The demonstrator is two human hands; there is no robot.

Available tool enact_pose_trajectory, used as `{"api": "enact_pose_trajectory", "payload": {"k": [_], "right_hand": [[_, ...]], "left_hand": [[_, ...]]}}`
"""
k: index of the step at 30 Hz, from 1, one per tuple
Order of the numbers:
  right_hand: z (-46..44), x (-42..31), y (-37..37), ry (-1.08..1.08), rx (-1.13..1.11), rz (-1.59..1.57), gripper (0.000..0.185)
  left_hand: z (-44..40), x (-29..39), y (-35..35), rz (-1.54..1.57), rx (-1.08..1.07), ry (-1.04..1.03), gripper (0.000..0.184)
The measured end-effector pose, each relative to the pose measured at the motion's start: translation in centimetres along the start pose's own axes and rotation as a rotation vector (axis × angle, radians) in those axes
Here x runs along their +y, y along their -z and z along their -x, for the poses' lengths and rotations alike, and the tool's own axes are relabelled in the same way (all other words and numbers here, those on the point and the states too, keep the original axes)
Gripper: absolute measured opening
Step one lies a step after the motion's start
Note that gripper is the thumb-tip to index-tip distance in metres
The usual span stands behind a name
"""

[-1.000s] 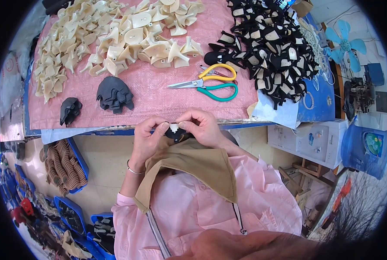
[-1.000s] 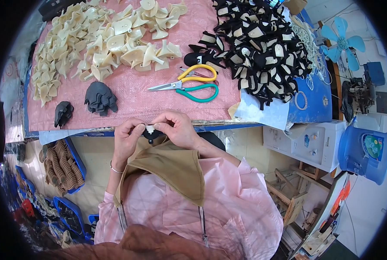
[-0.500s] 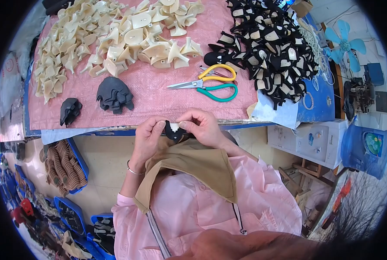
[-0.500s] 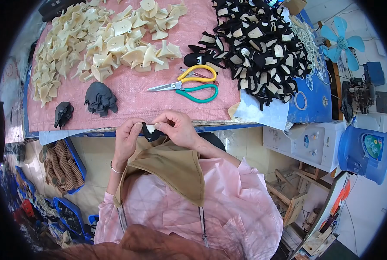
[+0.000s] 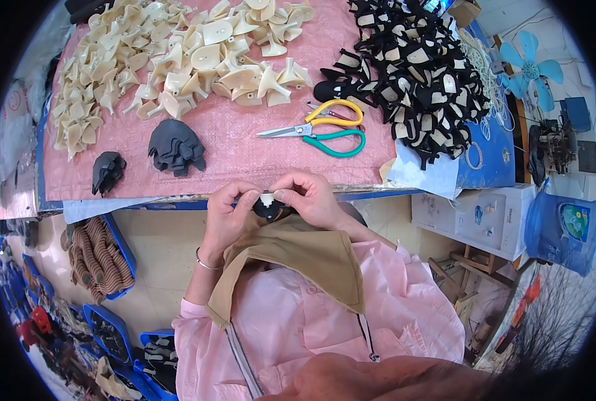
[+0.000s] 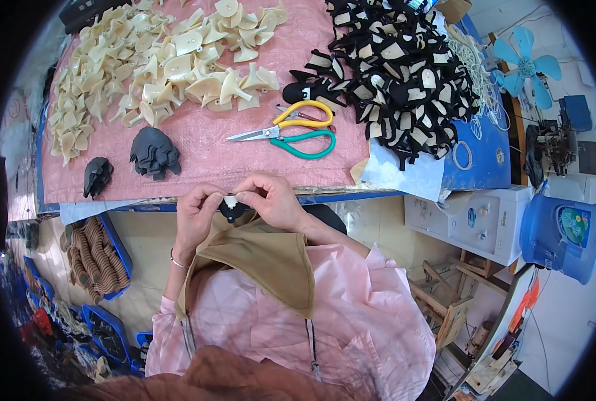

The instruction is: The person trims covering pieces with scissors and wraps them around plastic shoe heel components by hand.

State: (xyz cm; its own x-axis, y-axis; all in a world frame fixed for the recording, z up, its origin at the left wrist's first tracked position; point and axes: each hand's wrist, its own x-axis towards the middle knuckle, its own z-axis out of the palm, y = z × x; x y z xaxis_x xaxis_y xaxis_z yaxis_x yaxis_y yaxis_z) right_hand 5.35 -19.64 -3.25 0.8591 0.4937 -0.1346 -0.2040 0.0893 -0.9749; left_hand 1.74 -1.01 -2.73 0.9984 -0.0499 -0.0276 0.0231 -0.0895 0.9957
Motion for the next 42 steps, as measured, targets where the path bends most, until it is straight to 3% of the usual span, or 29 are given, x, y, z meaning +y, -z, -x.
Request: {"api": "enact_pose_trajectory", "payload": {"k": [30,33,36,38,39,40,42], "right_hand": [[0.2,-0.2,0.2,-0.031,-0.026,0.007,0.008],[0.1,-0.5,0.5,0.017,0.032,-0.006,0.007],[0.0,-1.0,1.5,0.027,0.119,-0.004,0.007],[-0.1,-1.5,2.7,0.010,0.149,0.011,0.007],[-0.1,-1.7,3.4,-0.030,0.187,-0.043,0.007],[-0.2,-1.9,4.1,-0.068,0.222,-0.097,0.007],[-0.2,-2.4,5.6,-0.004,0.256,0.015,0.008]], "left_hand": [[-0.1,0.5,0.0,-0.101,0.029,-0.010,0.013],[-0.2,0.1,0.3,0.101,0.065,0.035,0.013],[-0.5,0.6,1.4,0.072,0.166,0.054,0.011],[-0.7,0.9,2.8,-0.314,0.318,-0.188,0.010],[-0.6,1.2,3.8,-0.423,0.389,-0.147,0.010],[-0.7,1.1,4.6,-0.429,0.396,-0.149,0.010],[-1.4,1.0,6.5,-0.482,0.614,-0.312,0.010]]}}
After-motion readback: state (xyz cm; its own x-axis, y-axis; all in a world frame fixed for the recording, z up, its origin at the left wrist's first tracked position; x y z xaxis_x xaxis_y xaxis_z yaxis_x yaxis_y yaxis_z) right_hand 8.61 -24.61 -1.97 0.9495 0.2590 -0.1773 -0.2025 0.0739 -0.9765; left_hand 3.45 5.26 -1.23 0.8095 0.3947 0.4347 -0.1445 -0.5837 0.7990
